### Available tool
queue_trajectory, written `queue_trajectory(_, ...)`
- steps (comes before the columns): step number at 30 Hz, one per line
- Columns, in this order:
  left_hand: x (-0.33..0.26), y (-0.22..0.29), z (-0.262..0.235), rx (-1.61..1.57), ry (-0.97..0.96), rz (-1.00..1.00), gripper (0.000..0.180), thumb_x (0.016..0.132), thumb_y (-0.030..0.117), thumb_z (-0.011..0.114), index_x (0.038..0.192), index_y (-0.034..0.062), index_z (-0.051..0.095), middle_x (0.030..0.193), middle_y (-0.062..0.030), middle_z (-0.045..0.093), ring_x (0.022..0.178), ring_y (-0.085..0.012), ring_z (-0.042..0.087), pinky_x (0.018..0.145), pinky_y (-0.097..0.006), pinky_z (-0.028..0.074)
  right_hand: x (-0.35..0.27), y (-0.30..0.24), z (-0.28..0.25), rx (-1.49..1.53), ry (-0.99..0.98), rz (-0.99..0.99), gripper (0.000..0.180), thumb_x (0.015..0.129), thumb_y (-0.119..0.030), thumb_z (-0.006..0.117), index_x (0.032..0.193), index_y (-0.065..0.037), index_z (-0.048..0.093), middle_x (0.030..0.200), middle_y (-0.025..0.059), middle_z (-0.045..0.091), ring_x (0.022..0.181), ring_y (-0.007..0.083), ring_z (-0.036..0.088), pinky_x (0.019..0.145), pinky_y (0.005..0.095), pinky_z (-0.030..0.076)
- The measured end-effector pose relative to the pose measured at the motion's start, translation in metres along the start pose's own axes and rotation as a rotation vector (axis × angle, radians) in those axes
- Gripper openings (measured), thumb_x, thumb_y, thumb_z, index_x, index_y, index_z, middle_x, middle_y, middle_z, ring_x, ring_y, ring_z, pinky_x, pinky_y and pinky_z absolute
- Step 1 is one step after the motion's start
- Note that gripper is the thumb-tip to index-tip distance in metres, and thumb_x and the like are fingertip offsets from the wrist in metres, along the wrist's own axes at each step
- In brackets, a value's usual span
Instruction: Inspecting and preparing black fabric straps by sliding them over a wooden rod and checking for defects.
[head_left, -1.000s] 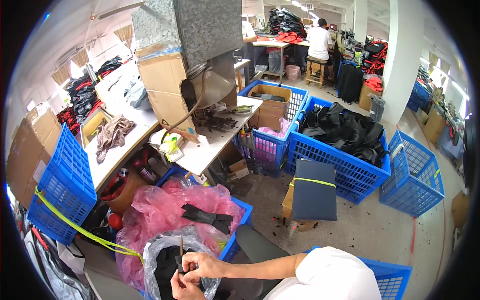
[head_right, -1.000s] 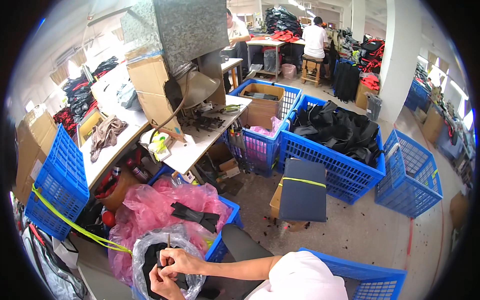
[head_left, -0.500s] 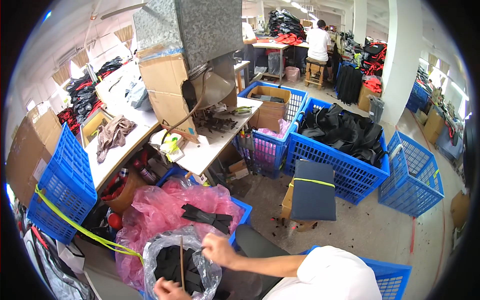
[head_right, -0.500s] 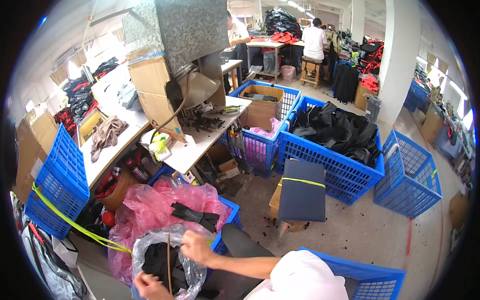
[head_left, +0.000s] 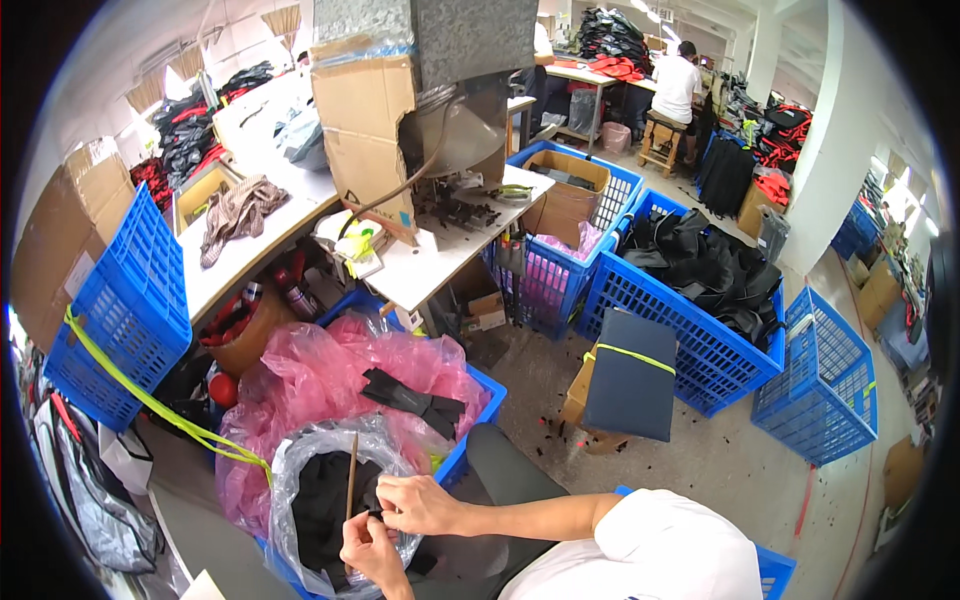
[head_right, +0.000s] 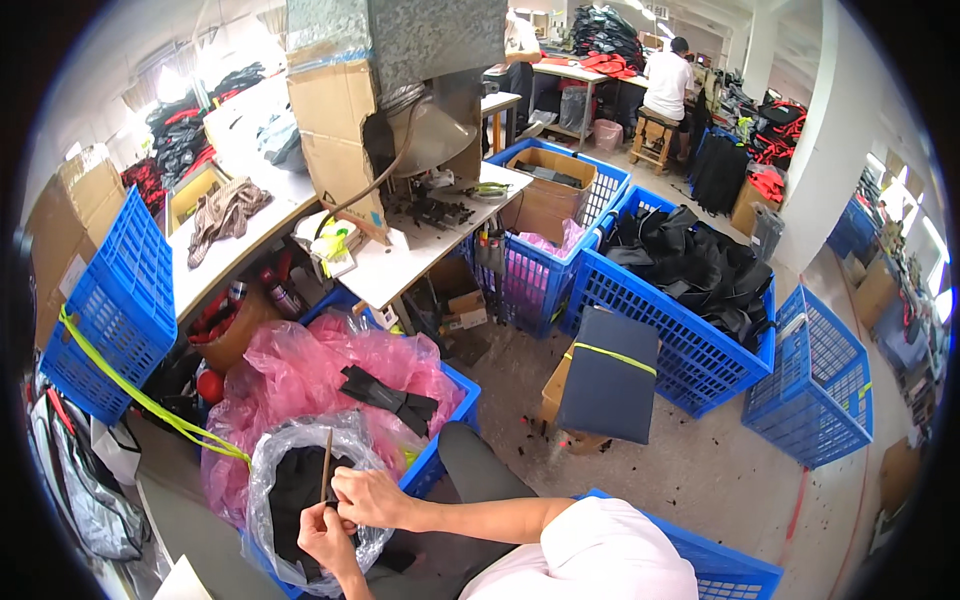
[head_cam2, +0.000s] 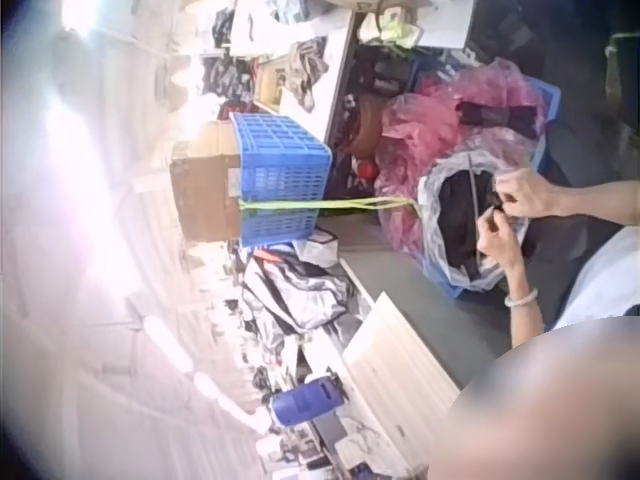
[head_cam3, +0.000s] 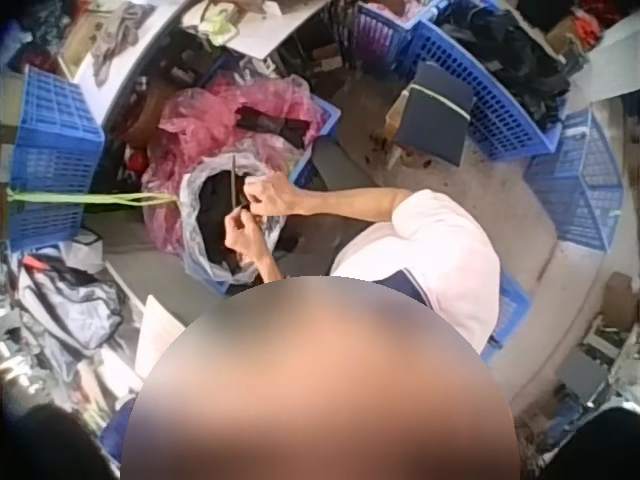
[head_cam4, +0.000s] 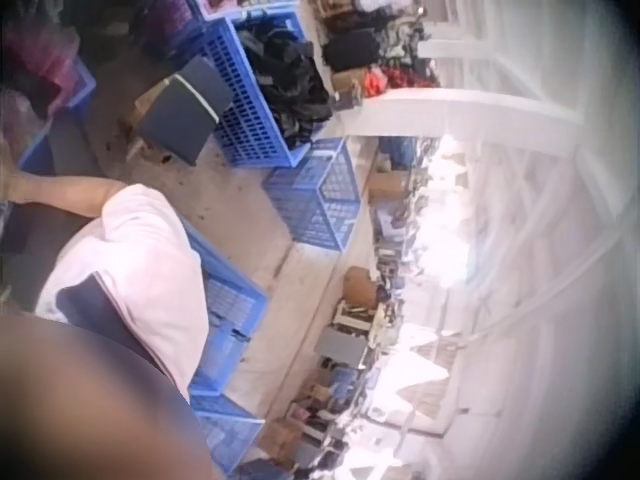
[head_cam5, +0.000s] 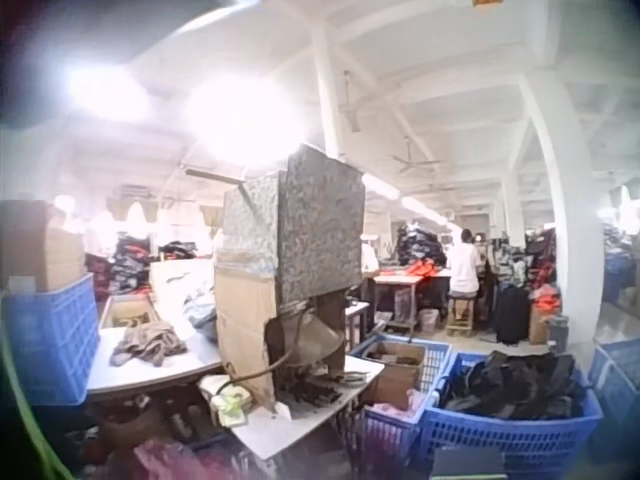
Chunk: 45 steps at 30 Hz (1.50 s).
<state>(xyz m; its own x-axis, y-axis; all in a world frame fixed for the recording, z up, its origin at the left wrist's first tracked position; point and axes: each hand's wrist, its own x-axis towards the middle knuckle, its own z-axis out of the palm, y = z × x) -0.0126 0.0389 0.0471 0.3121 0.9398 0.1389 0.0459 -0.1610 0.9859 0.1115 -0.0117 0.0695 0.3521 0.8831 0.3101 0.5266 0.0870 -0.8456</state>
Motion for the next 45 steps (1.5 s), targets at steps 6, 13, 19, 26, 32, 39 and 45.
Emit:
queue_trajectory(6,-0.008,-0.003,0.016,0.229,0.116,0.013,0.009,0.081,0.000,0.057,0.088,-0.0020,0.062,0.065,-0.0032,0.059,0.057,-0.0076,0.051,0.052,-0.024,0.043,-0.011,0.017,0.008,-0.101,0.175,-0.049,0.012,0.070,-0.006,0.061,0.068,-0.003,0.050,0.067,0.0123,0.049,0.057,0.0316,0.054,0.050,0.0380,0.043)
queue_trajectory(13,-0.007,-0.011,0.012,-0.756,-0.040,-0.491,0.029,0.092,0.007,0.045,0.117,-0.0054,0.053,0.075,-0.0164,0.064,0.054,-0.0181,0.061,0.048,-0.028,0.054,-0.005,0.014,-0.022,0.163,0.146,0.020,0.019,0.077,-0.003,0.066,0.095,-0.001,0.064,0.091,0.0107,0.058,0.081,0.0201,0.060,0.064,0.0291,0.048)
queue_trajectory(19,-0.017,-0.011,0.015,-0.901,-0.055,-0.543,0.030,0.092,0.009,0.046,0.119,-0.0044,0.051,0.077,-0.0162,0.063,0.053,-0.0182,0.060,0.047,-0.027,0.052,-0.014,0.033,-0.016,0.170,0.076,0.146,0.024,0.079,-0.002,0.066,0.103,0.000,0.065,0.094,0.0078,0.058,0.077,0.0120,0.058,0.066,0.0235,0.048)
queue_trajectory(26,-0.026,-0.018,0.013,-1.512,-0.021,-0.905,0.014,0.093,0.009,0.043,0.095,-0.0022,0.051,0.077,-0.0176,0.060,0.051,-0.0198,0.058,0.045,-0.025,0.052,-0.008,0.031,-0.010,0.142,0.139,0.113,0.025,0.077,0.000,0.068,0.101,-0.001,0.065,0.096,0.0080,0.058,0.073,0.0126,0.060,0.063,0.0230,0.049)
queue_trajectory(32,-0.032,-0.007,0.026,-1.589,0.191,-1.012,0.018,0.094,0.010,0.043,0.101,-0.0035,0.052,0.082,-0.0173,0.059,0.049,-0.0195,0.056,0.042,-0.024,0.050,-0.004,0.038,0.003,-0.069,0.259,-0.108,0.024,0.071,0.003,0.070,0.095,-0.001,0.064,0.100,0.0089,0.057,0.074,0.0200,0.060,0.063,0.0280,0.050)
queue_trajectory(39,-0.020,-0.003,0.004,-0.796,0.074,-0.566,0.015,0.087,0.006,0.058,0.100,0.0006,0.057,0.064,-0.0071,0.059,0.039,-0.0079,0.048,0.034,-0.017,0.033,0.004,0.045,-0.021,0.811,-0.162,0.245,0.015,0.073,0.000,0.069,0.084,0.004,0.061,0.119,0.0120,0.051,0.109,0.0203,0.052,0.092,0.0334,0.044)
queue_trajectory(45,-0.008,0.002,-0.016,-0.407,0.029,-0.455,0.014,0.086,0.001,0.057,0.098,-0.0008,0.064,0.068,0.0002,0.060,0.045,-0.0008,0.047,0.038,-0.013,0.030,-0.002,0.031,-0.020,0.923,-0.408,0.569,0.024,0.081,-0.003,0.063,0.104,0.005,0.063,0.105,0.0150,0.062,0.083,0.0152,0.064,0.067,0.0245,0.056)
